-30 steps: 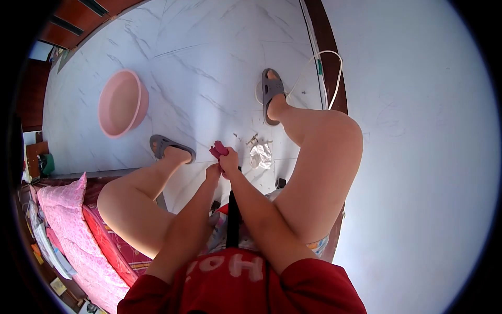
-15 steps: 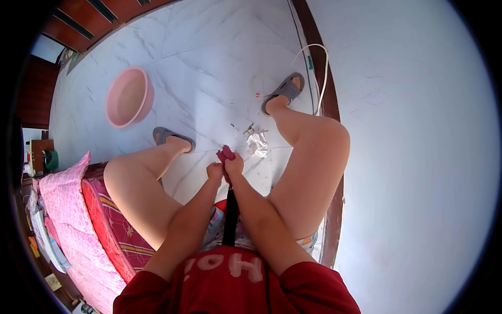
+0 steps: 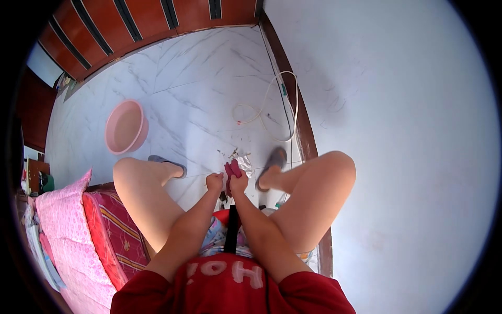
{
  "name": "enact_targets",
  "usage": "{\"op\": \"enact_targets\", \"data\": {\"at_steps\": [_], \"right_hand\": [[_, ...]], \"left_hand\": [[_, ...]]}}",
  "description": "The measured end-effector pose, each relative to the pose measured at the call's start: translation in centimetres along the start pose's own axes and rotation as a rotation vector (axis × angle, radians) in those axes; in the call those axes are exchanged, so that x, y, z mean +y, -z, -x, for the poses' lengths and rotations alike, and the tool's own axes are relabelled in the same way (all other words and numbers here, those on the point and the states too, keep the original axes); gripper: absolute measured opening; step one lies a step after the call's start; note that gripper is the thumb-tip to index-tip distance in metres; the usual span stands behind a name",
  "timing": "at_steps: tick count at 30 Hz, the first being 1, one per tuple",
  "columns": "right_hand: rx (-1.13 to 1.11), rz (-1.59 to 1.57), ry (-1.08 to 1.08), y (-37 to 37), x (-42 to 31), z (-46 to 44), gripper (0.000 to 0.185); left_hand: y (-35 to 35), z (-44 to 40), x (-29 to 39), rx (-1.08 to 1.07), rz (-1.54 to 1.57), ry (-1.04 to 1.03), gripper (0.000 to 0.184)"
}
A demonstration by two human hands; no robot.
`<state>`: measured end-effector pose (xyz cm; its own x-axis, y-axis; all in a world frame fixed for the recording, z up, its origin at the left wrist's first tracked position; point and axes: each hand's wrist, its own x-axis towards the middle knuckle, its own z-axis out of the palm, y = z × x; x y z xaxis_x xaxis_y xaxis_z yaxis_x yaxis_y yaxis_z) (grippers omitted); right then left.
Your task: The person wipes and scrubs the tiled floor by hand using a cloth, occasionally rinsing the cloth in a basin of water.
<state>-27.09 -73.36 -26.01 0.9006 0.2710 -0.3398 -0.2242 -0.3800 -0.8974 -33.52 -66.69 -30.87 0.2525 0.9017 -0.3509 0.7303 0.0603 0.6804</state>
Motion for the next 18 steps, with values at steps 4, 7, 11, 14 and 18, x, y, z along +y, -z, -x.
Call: {"op": "enact_targets", "data": {"at_steps": [4, 7, 11, 14, 18], "right_hand": [[0.148, -0.006, -0.074, 0.0, 4.4, -2.3, 0.032], [0.326, 0.033, -0.108, 0.4, 6.2, -5.0, 0.030], [0.311, -0.166, -0.176, 0.8, 7.2, -9.7, 0.034], [0.396, -0.260, -0.244, 0.3, 7.3, -12.8, 0.035], [0.585, -0.338, -0.303, 0.3, 5.6, -16.3, 0.037]], "left_hand": [[-1.4, 0.2, -1.0, -0.021, -0.117, -0.024, 0.020], [-2.3, -0.7, -0.7, -0.069, -0.166, -0.069, 0.017], [-4.7, -3.5, -1.1, -0.037, -0.235, -0.318, 0.012], [-6.1, -6.3, 1.6, -0.032, -0.213, -0.432, 0.006], [-9.4, -12.6, 5.4, -0.099, -0.224, -0.679, 0.013]]}}
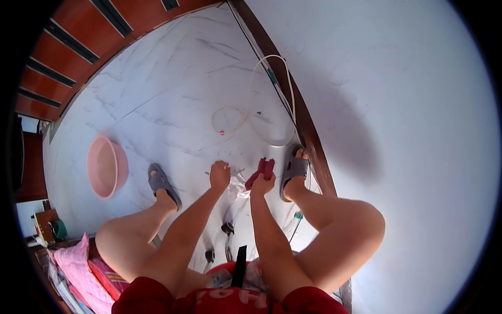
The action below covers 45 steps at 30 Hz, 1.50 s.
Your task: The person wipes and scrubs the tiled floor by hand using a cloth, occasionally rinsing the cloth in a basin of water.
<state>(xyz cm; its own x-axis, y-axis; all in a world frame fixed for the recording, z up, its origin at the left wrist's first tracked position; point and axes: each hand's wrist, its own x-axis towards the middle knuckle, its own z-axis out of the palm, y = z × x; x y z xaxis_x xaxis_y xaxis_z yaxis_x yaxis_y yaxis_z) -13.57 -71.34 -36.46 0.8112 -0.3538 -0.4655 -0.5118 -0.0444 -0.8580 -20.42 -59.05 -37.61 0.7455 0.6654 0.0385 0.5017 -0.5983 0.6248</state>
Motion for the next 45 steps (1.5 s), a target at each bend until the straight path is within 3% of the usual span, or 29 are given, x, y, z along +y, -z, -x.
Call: {"op": "enact_targets", "data": {"at_steps": [2, 4, 5, 9, 14, 17, 20, 22, 25, 28, 30, 33, 36, 37, 39, 40, 41, 42, 44, 45], "right_hand": [[0.043, 0.045, -0.035, -1.0, 0.2, -1.6, 0.039], [0.221, 0.373, 0.291, -1.9, 3.5, -4.0, 0.048], [0.108, 0.287, 0.138, -2.0, 3.9, -4.9, 0.056], [0.193, 0.545, 0.074, -4.8, 1.8, -3.4, 0.063], [0.220, 0.512, 0.088, -7.4, 1.6, -6.1, 0.060], [0.275, 0.502, 0.062, -9.6, -1.5, -7.6, 0.059], [0.217, 0.409, 0.130, -11.6, -2.6, -9.5, 0.066], [0.281, 0.483, 0.153, -14.2, -2.1, -11.9, 0.061], [0.434, 0.487, -0.017, -19.3, -5.0, -15.6, 0.046], [0.059, 1.304, 0.153, -23.7, -7.2, -19.9, 0.035], [-0.009, 1.165, 0.415, -26.9, -6.9, -22.1, 0.032], [-0.467, 0.770, 0.814, -28.0, -6.0, -22.2, 0.030], [-0.788, 1.037, 1.265, -25.4, -7.1, -14.7, 0.030], [-0.967, 1.174, 1.313, -24.0, -7.9, -11.8, 0.028], [-1.443, 0.960, 1.322, -21.9, -5.1, -8.7, 0.016], [-1.789, 1.115, 0.869, -21.0, -7.7, -6.1, 0.018], [-1.809, 0.989, 0.907, -19.6, -6.9, -5.1, 0.023], [-1.662, 0.912, 0.871, -19.4, -6.2, -4.6, 0.028], [-1.067, 0.370, 0.922, -22.3, -4.8, -6.5, 0.022], [-0.834, 0.369, 0.953, -24.2, -6.0, -8.9, 0.022]], "left_hand": [[-1.0, -4.5, 0.5, -0.039, -0.066, -0.067, 0.023], [-1.8, -9.2, 1.2, -0.078, -0.131, -0.145, 0.030], [-2.4, -11.3, 1.5, -0.095, -0.156, -0.175, 0.033], [-6.4, -17.5, 2.0, -0.131, -0.319, -0.224, 0.036], [-5.9, -20.5, 1.9, -0.358, -0.519, -0.282, 0.034], [-5.2, -20.7, 1.3, -0.265, -0.490, -0.367, 0.027], [-3.8, -21.8, 3.6, -0.169, -0.300, -0.225, 0.022], [-2.6, -23.0, 6.5, 0.008, -0.158, -0.234, 0.020], [-1.6, -24.5, 9.9, -0.018, -0.065, -0.273, 0.018], [-0.6, -26.1, 11.8, 0.034, -0.015, -0.331, 0.015], [0.7, -27.7, 12.3, 0.100, -0.013, -0.393, 0.013], [3.0, -30.3, 11.7, 0.094, -0.144, -0.501, 0.011], [5.1, -32.6, 10.1, 0.095, -0.248, -0.509, 0.011], [6.0, -33.3, 9.4, 0.122, -0.281, -0.522, 0.010], [7.8, -33.9, 8.7, 0.129, -0.411, -0.441, 0.013], [8.4, -34.3, 8.5, 0.141, -0.409, -0.441, 0.013], [9.0, -34.7, 8.1, 0.148, -0.415, -0.410, 0.014], [9.4, -35.0, 7.6, 0.151, -0.422, -0.375, 0.015], [9.8, -35.3, 7.0, 0.150, -0.414, -0.324, 0.016], [10.0, -35.3, 6.8, 0.124, -0.381, -0.305, 0.016]]}}
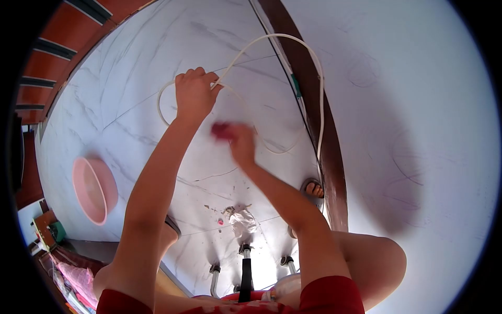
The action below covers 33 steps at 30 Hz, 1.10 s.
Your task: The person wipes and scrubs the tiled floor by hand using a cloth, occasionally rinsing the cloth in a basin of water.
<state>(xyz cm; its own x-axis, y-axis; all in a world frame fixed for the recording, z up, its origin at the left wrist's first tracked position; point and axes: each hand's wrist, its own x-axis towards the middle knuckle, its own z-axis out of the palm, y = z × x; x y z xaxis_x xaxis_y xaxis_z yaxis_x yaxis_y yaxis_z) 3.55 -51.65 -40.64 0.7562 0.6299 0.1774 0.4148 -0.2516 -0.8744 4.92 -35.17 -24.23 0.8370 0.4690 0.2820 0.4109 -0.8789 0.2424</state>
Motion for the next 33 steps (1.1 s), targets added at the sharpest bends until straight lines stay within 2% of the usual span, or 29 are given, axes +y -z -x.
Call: {"op": "enact_targets", "data": {"at_steps": [2, 3, 4, 5, 6, 7, 9, 11, 12, 14, 15, 16, 17, 18, 19, 21, 22, 23, 24, 27, 29, 31, 32, 33], "right_hand": [[0.392, 0.158, -0.136, 1.5, 2.6, -5.7, 0.038], [0.591, 0.516, -0.113, 2.5, 3.8, -8.1, 0.037], [0.578, 0.514, -0.109, 3.1, 5.2, -10.4, 0.037], [0.647, 0.511, -0.383, 3.5, 6.4, -12.6, 0.042], [0.710, 0.502, -0.661, 3.1, 7.3, -14.4, 0.048], [0.698, 0.501, -0.666, 2.0, 7.9, -15.8, 0.048], [0.431, 0.577, -0.440, 0.3, 8.6, -17.1, 0.046], [0.011, 0.603, -0.134, -2.2, 5.3, -17.5, 0.044], [-0.155, 0.440, -0.045, -3.8, 3.5, -16.9, 0.035], [-0.435, 0.408, 0.104, -7.8, 1.2, -13.4, 0.026], [-0.436, 0.461, 0.372, -8.5, -0.2, -10.4, 0.023], [-0.571, 0.367, 0.460, -7.9, -2.3, -7.6, 0.024], [-0.727, 0.390, 0.517, -7.8, -3.5, -4.3, 0.017], [-1.002, 0.421, 0.466, -8.0, -4.2, -1.0, 0.015], [-1.013, 0.223, 0.599, -6.4, -4.9, 2.3, 0.010], [-1.402, 0.020, 0.347, -4.3, -4.3, 7.2, 0.023], [-1.356, -0.039, 0.312, -2.9, -4.8, 7.6, 0.028], [-1.276, 0.029, 0.241, -2.3, -4.6, 6.6, 0.024], [-1.101, 0.093, 0.183, -1.9, -4.4, 4.9, 0.025], [-0.367, 0.230, 0.119, -2.2, -2.1, -5.6, 0.028], [-0.046, 0.286, 0.121, -3.5, 0.3, -11.3, 0.036], [-0.069, 0.478, -0.238, -4.5, -0.4, -12.8, 0.039], [-0.117, 0.555, -0.160, -5.3, -0.5, -12.3, 0.036], [-0.344, 0.511, -0.189, -6.4, -0.3, -11.4, 0.035]], "left_hand": [[0.0, 0.1, -0.5, -0.026, 0.033, 0.036, 0.017], [-0.1, 0.1, -0.5, -0.047, 0.117, 0.050, 0.019], [-0.2, 0.0, -0.7, -0.068, 0.201, 0.062, 0.022], [-0.1, 0.0, -1.1, -0.070, 0.198, 0.074, 0.022], [0.1, -0.2, -1.5, -0.062, 0.216, 0.002, 0.024], [0.2, -0.4, -2.1, -0.057, 0.233, -0.071, 0.026], [0.4, -0.9, -3.7, -0.089, 0.193, -0.076, 0.032], [0.8, -1.6, -5.6, -0.013, 0.159, -0.113, 0.034], [1.2, -1.8, -6.3, -0.021, 0.149, -0.118, 0.035], [0.9, -2.1, -7.7, -0.036, 0.125, -0.117, 0.035], [0.8, -2.1, -8.1, -0.045, 0.106, -0.123, 0.034], [0.9, -1.9, -8.1, -0.066, 0.072, -0.118, 0.033], [0.8, -1.7, -8.3, -0.060, 0.070, -0.113, 0.033], [0.4, -1.4, -8.5, -0.083, 0.053, -0.106, 0.032], [-0.1, -1.2, -8.6, -0.104, 0.036, -0.100, 0.031], [-0.7, -0.7, -8.7, -0.143, 0.030, -0.074, 0.029], [-1.1, -0.4, -8.7, -0.134, 0.053, -0.072, 0.028], [-1.5, 0.0, -8.8, -0.125, 0.077, -0.068, 0.026], [-1.6, 0.2, -8.5, -0.126, 0.082, -0.058, 0.026], [-1.6, 0.7, -7.1, -0.072, 0.141, 0.022, 0.022], [-1.1, 0.6, -6.1, -0.020, 0.253, 0.173, 0.020], [-1.1, 0.4, -6.0, -0.026, 0.248, 0.149, 0.020], [-0.9, 0.3, -6.2, -0.020, 0.241, 0.131, 0.021], [-0.7, 0.3, -6.5, -0.023, 0.232, 0.128, 0.021]]}}
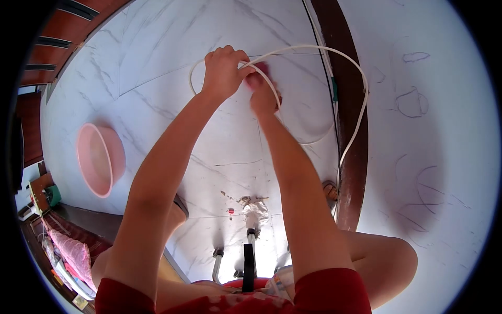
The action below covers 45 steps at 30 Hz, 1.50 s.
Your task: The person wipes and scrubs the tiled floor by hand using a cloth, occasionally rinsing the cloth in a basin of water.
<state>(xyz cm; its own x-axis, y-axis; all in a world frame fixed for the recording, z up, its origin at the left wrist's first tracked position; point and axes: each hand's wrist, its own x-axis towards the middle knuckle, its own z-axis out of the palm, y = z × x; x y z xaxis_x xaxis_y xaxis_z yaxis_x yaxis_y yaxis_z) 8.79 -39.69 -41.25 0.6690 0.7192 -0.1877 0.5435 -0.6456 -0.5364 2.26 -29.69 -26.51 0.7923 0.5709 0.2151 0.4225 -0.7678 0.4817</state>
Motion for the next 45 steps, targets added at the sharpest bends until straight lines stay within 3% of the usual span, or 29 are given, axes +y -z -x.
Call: {"op": "enact_targets", "data": {"at_steps": [1, 2, 3, 5, 6, 8, 10, 11, 12, 14, 16, 19, 20, 21, 23, 24, 26, 28, 29, 32, 35, 37, 38, 39, 40, 42, 45], "right_hand": [[-0.226, -0.019, 0.039, -1.0, -0.7, 0.9, 0.035], [0.015, 0.190, 0.354, -0.6, -2.6, 5.7, 0.041], [0.037, 0.099, 0.556, -3.4, -1.5, 8.7, 0.038], [-0.399, 0.117, 0.875, -2.9, -1.3, 14.7, 0.019], [-0.622, -0.100, 0.834, -2.7, -1.1, 17.4, 0.012], [-0.735, -0.182, 0.841, -2.2, 0.4, 20.0, 0.010], [-0.489, -0.201, 0.516, -1.4, 2.0, 18.5, 0.014], [-0.266, -0.123, 0.508, -0.7, 3.2, 16.4, 0.018], [-0.039, -0.046, 0.498, 0.1, 4.4, 13.9, 0.023], [0.110, 0.177, 0.262, 3.0, 5.5, 10.5, 0.031], [0.102, 0.203, 0.245, 4.7, 6.5, 11.2, 0.034], [0.170, 0.358, 0.378, 0.0, 7.5, 19.1, 0.028], [0.103, 0.295, 0.386, -0.9, 7.1, 22.8, 0.022], [-0.165, 0.329, 0.366, 0.2, 5.2, 25.9, 0.018], [-0.342, 0.006, 0.541, -0.1, 4.3, 30.9, 0.011], [-0.247, -0.157, 0.705, 0.0, 4.0, 32.3, 0.009], [-0.340, -0.166, 0.423, 0.2, 4.7, 32.5, 0.009], [0.139, -0.205, 0.186, -0.8, 8.2, 30.2, 0.023], [0.320, -0.037, 0.094, 0.6, 8.9, 27.8, 0.024], [0.346, 0.236, -0.229, 4.1, 10.1, 22.8, 0.037], [0.309, 0.257, -0.141, 1.4, 9.6, 24.2, 0.040], [0.225, 0.326, 0.076, -2.4, 8.3, 29.2, 0.036], [0.120, 0.246, 0.155, -2.5, 5.9, 32.4, 0.030], [-0.040, 0.173, 0.226, -2.7, 4.0, 34.7, 0.036], [-0.123, -0.091, 0.283, -6.5, 5.5, 37.1, 0.031], [-0.225, -0.255, 0.531, -4.5, 3.0, 38.8, 0.031], [-0.055, -0.253, 0.413, -4.1, 1.7, 33.9, 0.029]], "left_hand": [[0.2, 0.1, -0.3, -0.060, -0.040, -0.005, 0.020], [0.2, 0.2, -0.5, -0.118, -0.077, -0.007, 0.019], [0.1, 0.7, -0.9, -0.109, -0.097, -0.017, 0.020], [-0.4, 1.6, -1.7, -0.127, -0.124, -0.011, 0.021], [-0.7, 2.0, -1.9, -0.152, -0.153, -0.004, 0.021], [-1.2, 3.0, -2.1, -0.196, -0.155, 0.032, 0.025], [-2.0, 4.9, -2.4, -0.087, -0.189, -0.016, 0.038], [-2.3, 6.2, -2.5, -0.089, -0.183, -0.012, 0.038], [-2.4, 7.8, -2.7, -0.079, -0.220, 0.057, 0.047], [-2.8, 12.2, -3.7, -0.139, -0.248, 0.227, 0.061], [-3.7, 19.0, -5.5, -0.237, -0.234, 0.394, 0.070], [-2.4, 27.4, -5.5, -0.507, -0.335, 0.678, 0.092], [-1.6, 29.3, -5.0, -0.659, -0.349, 0.770, 0.105], [-0.8, 30.7, -4.0, -0.740, -0.334, 0.828, 0.118], [-1.1, 34.3, -4.7, -0.680, -0.341, 0.688, 0.126], [-1.4, 35.0, -4.9, -0.609, -0.363, 0.605, 0.127], [-2.6, 35.8, -5.6, -0.589, -0.374, 0.586, 0.127], [-2.7, 36.2, -5.7, -0.577, -0.389, 0.576, 0.128], [-2.6, 35.8, -5.5, -0.582, -0.380, 0.589, 0.127], [-2.5, 35.4, -5.2, -0.595, -0.368, 0.608, 0.127], [-2.5, 35.2, -5.2, -0.608, -0.361, 0.626, 0.126], [-2.4, 35.1, -5.1, -0.614, -0.356, 0.629, 0.126], [-2.3, 35.0, -5.1, -0.614, -0.353, 0.635, 0.126], [-2.3, 35.0, -5.0, -0.616, -0.350, 0.642, 0.126], [-2.3, 35.2, -5.0, -0.615, -0.349, 0.645, 0.126], [-2.6, 35.2, -5.3, -0.590, -0.364, 0.620, 0.126], [-3.1, 35.4, -5.7, -0.592, -0.417, 0.626, 0.126]]}}
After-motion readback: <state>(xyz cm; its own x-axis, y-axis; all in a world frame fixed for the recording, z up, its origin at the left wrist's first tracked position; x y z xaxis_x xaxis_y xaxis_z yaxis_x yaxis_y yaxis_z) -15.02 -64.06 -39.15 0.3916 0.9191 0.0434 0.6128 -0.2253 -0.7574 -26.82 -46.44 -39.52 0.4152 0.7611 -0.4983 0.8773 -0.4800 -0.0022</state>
